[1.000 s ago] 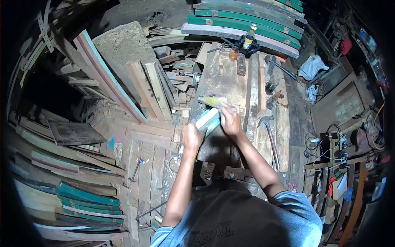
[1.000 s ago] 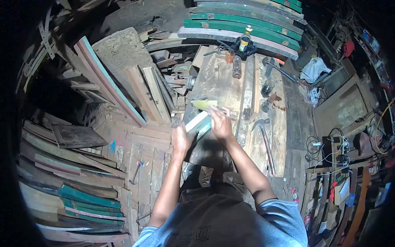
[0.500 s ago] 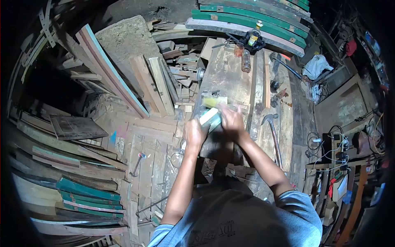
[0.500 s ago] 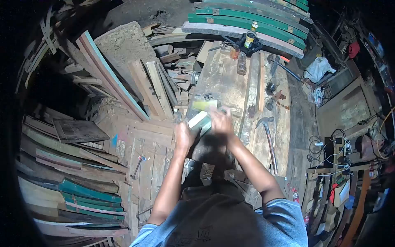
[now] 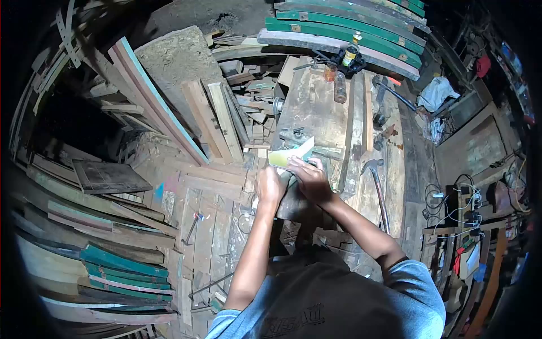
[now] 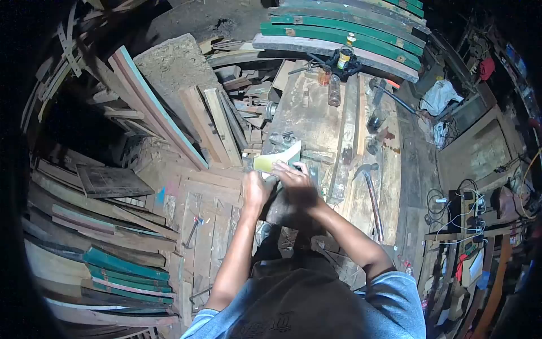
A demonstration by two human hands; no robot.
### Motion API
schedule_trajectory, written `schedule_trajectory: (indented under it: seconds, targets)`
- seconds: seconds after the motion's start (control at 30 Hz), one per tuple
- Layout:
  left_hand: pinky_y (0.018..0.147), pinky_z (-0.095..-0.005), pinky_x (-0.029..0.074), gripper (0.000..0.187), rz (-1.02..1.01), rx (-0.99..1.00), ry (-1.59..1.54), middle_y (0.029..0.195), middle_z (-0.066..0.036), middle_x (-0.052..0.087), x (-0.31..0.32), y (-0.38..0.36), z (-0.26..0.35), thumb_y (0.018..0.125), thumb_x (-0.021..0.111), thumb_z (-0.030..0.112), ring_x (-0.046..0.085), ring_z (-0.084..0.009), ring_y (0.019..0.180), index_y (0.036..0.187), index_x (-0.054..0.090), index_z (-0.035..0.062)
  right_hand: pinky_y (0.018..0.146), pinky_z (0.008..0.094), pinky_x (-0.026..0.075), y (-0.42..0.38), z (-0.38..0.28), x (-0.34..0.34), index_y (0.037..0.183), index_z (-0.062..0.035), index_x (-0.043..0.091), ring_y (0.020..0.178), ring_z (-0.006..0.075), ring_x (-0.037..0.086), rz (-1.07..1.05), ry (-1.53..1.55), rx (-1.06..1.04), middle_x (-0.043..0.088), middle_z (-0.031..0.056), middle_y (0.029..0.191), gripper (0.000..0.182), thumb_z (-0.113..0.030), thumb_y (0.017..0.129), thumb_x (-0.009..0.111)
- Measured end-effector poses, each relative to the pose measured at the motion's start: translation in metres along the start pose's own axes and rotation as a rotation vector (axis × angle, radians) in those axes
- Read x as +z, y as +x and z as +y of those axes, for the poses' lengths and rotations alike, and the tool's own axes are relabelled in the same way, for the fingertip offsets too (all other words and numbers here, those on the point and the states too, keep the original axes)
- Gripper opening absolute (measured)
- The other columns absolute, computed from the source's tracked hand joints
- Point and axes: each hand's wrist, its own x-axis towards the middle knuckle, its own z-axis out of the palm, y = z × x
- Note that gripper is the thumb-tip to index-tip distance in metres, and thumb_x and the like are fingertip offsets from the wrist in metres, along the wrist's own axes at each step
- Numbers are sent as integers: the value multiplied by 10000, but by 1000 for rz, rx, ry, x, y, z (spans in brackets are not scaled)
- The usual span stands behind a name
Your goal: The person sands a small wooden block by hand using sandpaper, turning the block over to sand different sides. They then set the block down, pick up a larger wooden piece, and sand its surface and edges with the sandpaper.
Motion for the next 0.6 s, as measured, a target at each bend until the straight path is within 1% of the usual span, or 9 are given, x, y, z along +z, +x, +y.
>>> schedule_trajectory:
  seconds: [0.07, 0.13, 0.2, 0.27, 0.37, 0.43, 0.5, 0.53, 0.6]
  targets:
    - [749, -550, 627, 332, 34, 49, -11, 907, -311, 772, -2, -3, 1, 796, 954, 240, 781, -490, 855, 924, 815, -34, 1194, 534, 414, 5, 23, -7, 1279, -77, 783, 1280, 302, 748, 73, -117, 95, 803, 160, 1320, 286, -41, 1028, 651]
    - [765, -535, 634, 345, -14, -23, 29, 924, -322, 772, -9, -4, 13, 791, 955, 194, 790, -484, 884, 986, 794, -39, 1193, 525, 423, 19, 38, -11, 1299, -89, 779, 1307, 283, 739, 183, -151, 257, 797, 155, 1342, 311, -31, 1016, 663]
    - [766, -532, 638, 380, -31, -60, 59, 913, -326, 770, -13, -4, 17, 782, 958, 193, 795, -481, 878, 1027, 790, -44, 1172, 530, 429, 16, 18, -7, 1307, -65, 762, 1307, 297, 739, 78, -105, 88, 798, 166, 1334, 357, 12, 993, 612]
    - [756, -548, 630, 357, -84, -68, 34, 910, -324, 768, -17, -2, 17, 786, 958, 225, 788, -487, 871, 951, 800, -50, 1140, 528, 453, 6, 5, -7, 1310, -44, 759, 1297, 301, 744, -47, -24, -78, 801, 176, 1316, 360, 13, 992, 600]
    - [756, -556, 625, 349, -52, -70, 15, 927, -322, 771, -13, -4, 18, 781, 962, 220, 785, -486, 891, 950, 808, -44, 1136, 519, 471, 9, 17, -9, 1291, -43, 758, 1342, 284, 722, 103, -121, 90, 790, 172, 1345, 343, 4, 983, 615]
    - [759, -555, 626, 358, -21, -94, 24, 939, -321, 773, -18, -5, 27, 776, 966, 212, 785, -486, 903, 980, 812, -38, 1142, 510, 474, 9, 10, 0, 1288, -39, 758, 1344, 288, 719, 114, -103, 74, 797, 169, 1333, 340, 14, 996, 593]
    - [771, -548, 633, 377, -30, -30, 18, 952, -311, 781, -6, -5, 5, 786, 964, 225, 785, -489, 905, 1018, 819, -33, 1147, 500, 477, 10, 3, 11, 1286, -36, 759, 1347, 292, 717, 136, -85, 53, 803, 165, 1320, 341, 23, 1009, 570]
    - [775, -546, 635, 373, -51, -48, 21, 950, -309, 783, -6, -4, 4, 788, 964, 231, 786, -490, 905, 1010, 822, -34, 1169, 520, 452, 3, -2, 14, 1344, -30, 741, 1333, 308, 723, 18, -21, -35, 803, 165, 1323, 391, 27, 1002, 560]
    - [785, -539, 641, 344, -36, -82, 57, 942, -303, 790, -4, -4, 8, 790, 963, 234, 791, -489, 898, 960, 833, -35, 1187, 535, 432, 10, 9, -1, 1358, -29, 729, 1341, 316, 718, 24, -63, 79, 793, 168, 1347, 412, 36, 986, 564]
